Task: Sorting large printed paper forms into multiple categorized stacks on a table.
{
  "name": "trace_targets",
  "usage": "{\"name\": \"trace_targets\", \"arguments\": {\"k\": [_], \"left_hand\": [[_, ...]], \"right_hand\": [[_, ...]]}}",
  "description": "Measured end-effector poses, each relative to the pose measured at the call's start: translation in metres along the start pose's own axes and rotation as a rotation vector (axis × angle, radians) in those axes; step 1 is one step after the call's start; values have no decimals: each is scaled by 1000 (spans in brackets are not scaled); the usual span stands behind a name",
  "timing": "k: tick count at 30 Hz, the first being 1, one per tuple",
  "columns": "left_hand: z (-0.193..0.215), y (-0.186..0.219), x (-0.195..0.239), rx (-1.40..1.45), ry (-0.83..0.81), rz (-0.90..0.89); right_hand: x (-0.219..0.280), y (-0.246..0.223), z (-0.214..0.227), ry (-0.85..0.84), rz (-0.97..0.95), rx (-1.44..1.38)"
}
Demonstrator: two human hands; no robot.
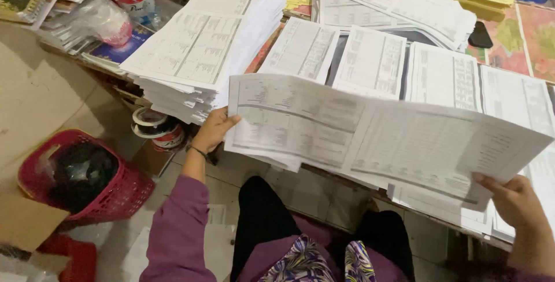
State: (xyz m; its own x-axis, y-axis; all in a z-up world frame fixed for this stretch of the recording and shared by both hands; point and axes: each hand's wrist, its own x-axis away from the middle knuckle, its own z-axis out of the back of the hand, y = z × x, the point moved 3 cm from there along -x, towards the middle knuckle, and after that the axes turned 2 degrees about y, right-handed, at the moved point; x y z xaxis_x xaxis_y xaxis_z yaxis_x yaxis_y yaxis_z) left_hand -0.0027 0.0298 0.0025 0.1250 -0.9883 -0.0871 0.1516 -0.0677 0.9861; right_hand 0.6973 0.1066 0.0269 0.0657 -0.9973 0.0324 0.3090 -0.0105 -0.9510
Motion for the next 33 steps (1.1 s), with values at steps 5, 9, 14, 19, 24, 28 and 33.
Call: {"name": "trace_targets", "arguments": {"k": [5, 9, 14, 19, 24, 28, 33], "left_hand": [[16, 4, 18, 268, -147, 218], [36, -17, 20, 333, -91, 341], [71, 12, 31, 427, 78, 442], [136, -11, 18, 586, 276, 321], [175, 5, -5, 516, 806, 117], [171, 32, -29, 457, 928, 67], [173, 14, -57, 423, 1075, 220]], "right_hand": [[-25, 46, 20, 20, -271, 49], [-27, 51, 7, 0, -246, 36], [-19, 39, -28, 110, -89, -220], [11, 32, -73, 201, -91, -22], [8, 48, -79, 354, 108, 14], [11, 43, -82, 377, 105, 44], [13, 42, -83, 392, 118, 85]]}}
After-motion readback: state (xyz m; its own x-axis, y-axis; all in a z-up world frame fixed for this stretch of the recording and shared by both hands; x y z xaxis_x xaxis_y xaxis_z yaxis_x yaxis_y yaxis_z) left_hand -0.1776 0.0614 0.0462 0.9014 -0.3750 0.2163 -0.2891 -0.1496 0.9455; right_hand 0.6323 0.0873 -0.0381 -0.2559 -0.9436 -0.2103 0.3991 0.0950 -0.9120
